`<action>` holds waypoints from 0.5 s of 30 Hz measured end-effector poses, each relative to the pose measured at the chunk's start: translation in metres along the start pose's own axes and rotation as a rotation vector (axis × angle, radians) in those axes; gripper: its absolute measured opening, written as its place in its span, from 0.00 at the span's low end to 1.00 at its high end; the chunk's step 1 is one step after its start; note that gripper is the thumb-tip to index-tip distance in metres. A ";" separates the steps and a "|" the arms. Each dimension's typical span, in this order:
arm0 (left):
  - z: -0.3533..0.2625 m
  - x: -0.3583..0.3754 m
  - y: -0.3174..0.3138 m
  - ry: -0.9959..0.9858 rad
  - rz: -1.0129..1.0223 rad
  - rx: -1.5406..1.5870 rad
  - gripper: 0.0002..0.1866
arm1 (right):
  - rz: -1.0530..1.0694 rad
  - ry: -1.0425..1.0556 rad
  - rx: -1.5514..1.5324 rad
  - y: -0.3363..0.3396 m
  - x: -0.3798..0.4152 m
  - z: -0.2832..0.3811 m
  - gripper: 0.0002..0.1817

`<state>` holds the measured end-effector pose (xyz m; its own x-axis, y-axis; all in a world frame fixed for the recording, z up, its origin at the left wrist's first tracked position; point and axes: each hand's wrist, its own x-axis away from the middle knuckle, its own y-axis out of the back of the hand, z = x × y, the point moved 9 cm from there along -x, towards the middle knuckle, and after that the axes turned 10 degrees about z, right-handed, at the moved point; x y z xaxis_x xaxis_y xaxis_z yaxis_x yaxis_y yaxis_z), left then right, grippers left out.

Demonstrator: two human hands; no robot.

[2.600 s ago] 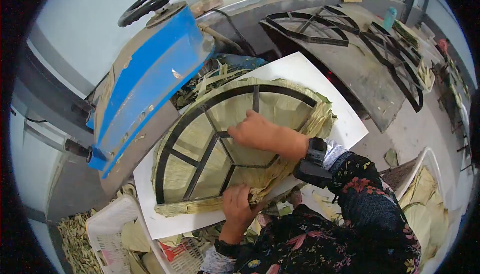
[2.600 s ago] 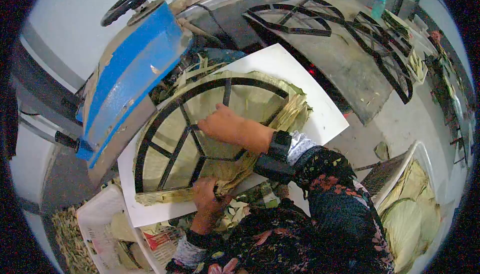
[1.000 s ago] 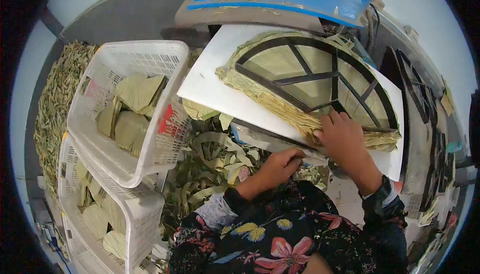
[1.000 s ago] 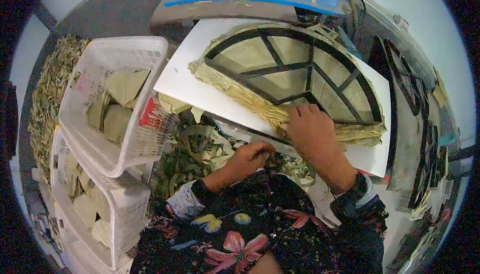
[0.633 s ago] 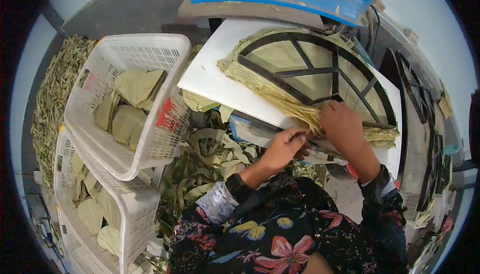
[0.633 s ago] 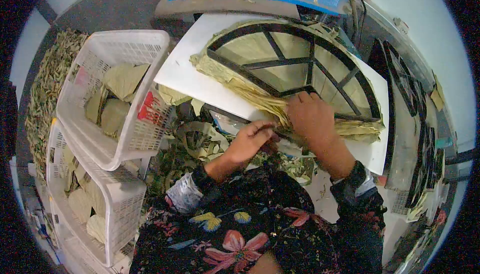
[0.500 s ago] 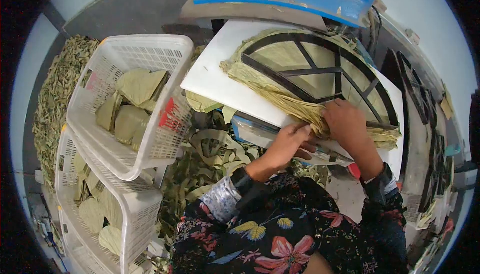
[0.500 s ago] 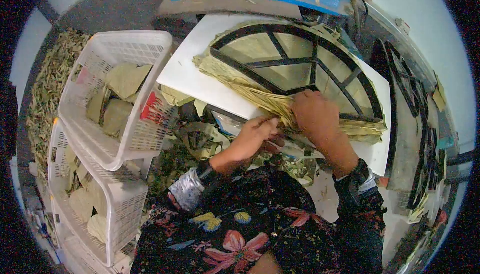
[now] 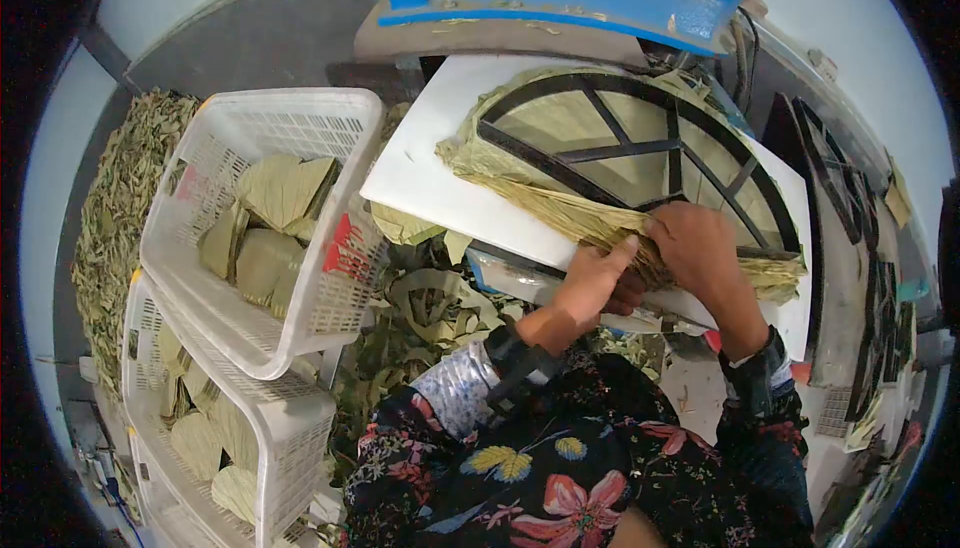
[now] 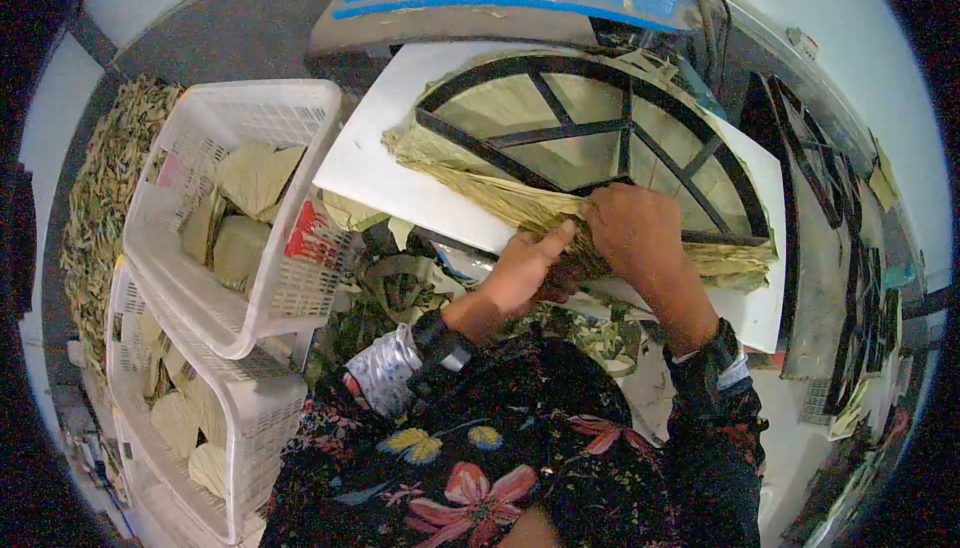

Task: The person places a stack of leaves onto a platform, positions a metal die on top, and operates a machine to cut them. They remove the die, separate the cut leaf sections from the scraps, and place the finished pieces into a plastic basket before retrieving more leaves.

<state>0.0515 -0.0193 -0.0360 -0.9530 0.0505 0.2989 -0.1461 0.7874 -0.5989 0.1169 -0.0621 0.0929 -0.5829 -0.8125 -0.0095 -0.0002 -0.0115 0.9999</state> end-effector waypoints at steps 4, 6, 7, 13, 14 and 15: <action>-0.006 -0.004 0.004 -0.132 -0.048 -0.096 0.19 | -0.018 -0.010 -0.002 0.002 0.000 -0.001 0.13; -0.001 0.000 0.006 -0.064 -0.012 -0.096 0.15 | -0.007 -0.043 0.024 0.000 0.003 -0.001 0.13; -0.003 0.005 0.008 -0.062 -0.008 -0.101 0.15 | 0.003 -0.076 0.051 -0.001 0.003 -0.002 0.12; -0.038 0.024 0.023 -0.066 -0.090 -0.085 0.17 | -0.021 -0.070 -0.047 0.006 0.005 -0.007 0.12; -0.039 0.023 0.021 -0.019 -0.079 -0.070 0.17 | -0.025 -0.073 -0.049 0.010 0.004 -0.007 0.12; -0.040 0.021 0.021 -0.019 -0.076 -0.077 0.17 | -0.021 -0.080 -0.032 0.014 0.003 -0.007 0.12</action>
<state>0.0389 0.0229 -0.0131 -0.9449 -0.0224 0.3266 -0.1982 0.8332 -0.5162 0.1207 -0.0688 0.1067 -0.6462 -0.7626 -0.0285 0.0120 -0.0475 0.9988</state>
